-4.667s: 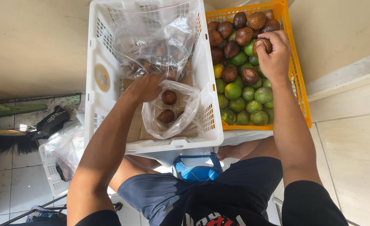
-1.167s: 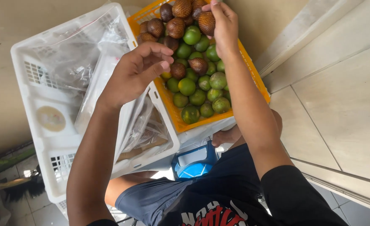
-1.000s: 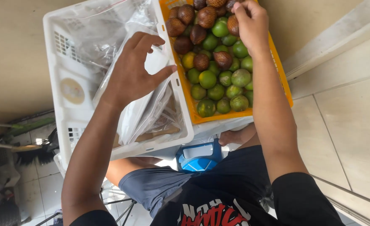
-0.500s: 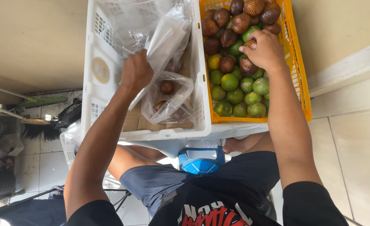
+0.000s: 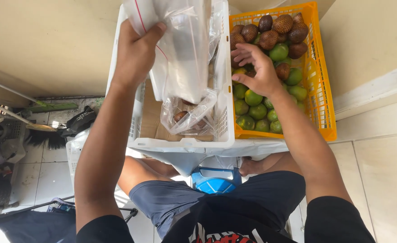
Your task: Packing salak fruits from a yellow crate into individual clear plastic zip-lock bags inside a white crate.
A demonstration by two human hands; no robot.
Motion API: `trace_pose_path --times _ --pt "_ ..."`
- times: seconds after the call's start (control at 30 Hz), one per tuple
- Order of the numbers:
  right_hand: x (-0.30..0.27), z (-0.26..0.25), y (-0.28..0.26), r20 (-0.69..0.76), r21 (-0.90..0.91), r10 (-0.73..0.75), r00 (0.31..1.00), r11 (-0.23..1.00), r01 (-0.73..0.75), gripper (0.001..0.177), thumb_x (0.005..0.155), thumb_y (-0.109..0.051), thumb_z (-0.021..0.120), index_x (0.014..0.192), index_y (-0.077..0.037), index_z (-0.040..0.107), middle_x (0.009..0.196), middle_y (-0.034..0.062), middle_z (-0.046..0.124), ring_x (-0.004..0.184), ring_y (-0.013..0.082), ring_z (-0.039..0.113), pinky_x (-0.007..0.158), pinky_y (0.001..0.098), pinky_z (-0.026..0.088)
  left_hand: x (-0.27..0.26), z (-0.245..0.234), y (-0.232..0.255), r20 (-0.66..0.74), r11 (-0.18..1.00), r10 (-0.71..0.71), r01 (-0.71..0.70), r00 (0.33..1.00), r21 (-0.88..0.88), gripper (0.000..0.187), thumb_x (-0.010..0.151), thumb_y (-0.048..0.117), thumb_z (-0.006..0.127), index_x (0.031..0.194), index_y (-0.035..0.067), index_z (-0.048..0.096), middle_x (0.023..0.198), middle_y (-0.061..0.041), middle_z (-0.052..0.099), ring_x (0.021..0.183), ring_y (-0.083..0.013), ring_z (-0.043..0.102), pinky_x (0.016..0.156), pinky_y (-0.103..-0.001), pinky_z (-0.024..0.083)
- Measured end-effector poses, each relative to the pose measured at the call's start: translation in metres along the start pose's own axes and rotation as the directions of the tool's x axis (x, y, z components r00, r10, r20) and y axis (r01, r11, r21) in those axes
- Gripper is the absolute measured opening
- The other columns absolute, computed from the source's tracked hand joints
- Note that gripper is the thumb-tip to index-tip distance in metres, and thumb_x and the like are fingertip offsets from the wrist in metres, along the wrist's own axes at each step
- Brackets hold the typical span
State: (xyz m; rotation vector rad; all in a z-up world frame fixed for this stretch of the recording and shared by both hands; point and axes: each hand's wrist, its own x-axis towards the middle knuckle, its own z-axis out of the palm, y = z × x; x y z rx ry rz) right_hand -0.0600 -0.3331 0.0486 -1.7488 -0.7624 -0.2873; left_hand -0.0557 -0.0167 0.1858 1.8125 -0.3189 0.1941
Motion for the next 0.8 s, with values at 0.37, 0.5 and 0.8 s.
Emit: trace_pose_path --times 0.37,0.5,0.8 --pt "-0.024 0.002 0.030 0.057 0.645 0.222 0.973 0.736 -0.206 0.072 0.085 -0.021 0.084 0.144 -0.002 0.048 0.136 0.0115 0.063 0.127 0.0242 0.061 0.110 0.0404 0.053 0.034 0.135 -0.016 0.226 0.934 0.093 -0.006 0.970 -0.357 0.020 0.096 0.016 0.062 0.109 0.004 0.071 0.103 -0.002 0.074 0.099 -0.0161 0.069 0.088 -0.032 0.057" --pt "-0.019 0.000 0.037 -0.184 0.642 0.324 0.928 0.754 -0.136 0.056 0.088 -0.009 0.080 0.138 -0.005 0.056 0.131 0.0120 0.068 0.123 0.0275 0.065 0.108 0.0453 0.056 0.058 0.155 -0.026 0.110 0.807 0.492 -0.500 0.864 0.314 0.019 0.094 0.029 0.067 0.105 0.015 0.073 0.123 -0.011 0.057 0.119 -0.0292 0.048 0.099 -0.043 0.033" --pt "-0.021 -0.016 0.019 -0.180 0.595 0.280 0.943 0.794 -0.122 0.060 0.094 -0.004 0.072 0.147 -0.009 0.044 0.141 0.0125 0.059 0.132 0.0300 0.058 0.116 0.0485 0.051 0.029 0.120 0.022 0.473 0.788 -0.433 0.577 0.767 -0.214 0.149 0.046 0.067 0.075 0.162 0.012 -0.001 0.165 -0.018 0.037 0.153 -0.0378 0.034 0.116 -0.058 0.036"
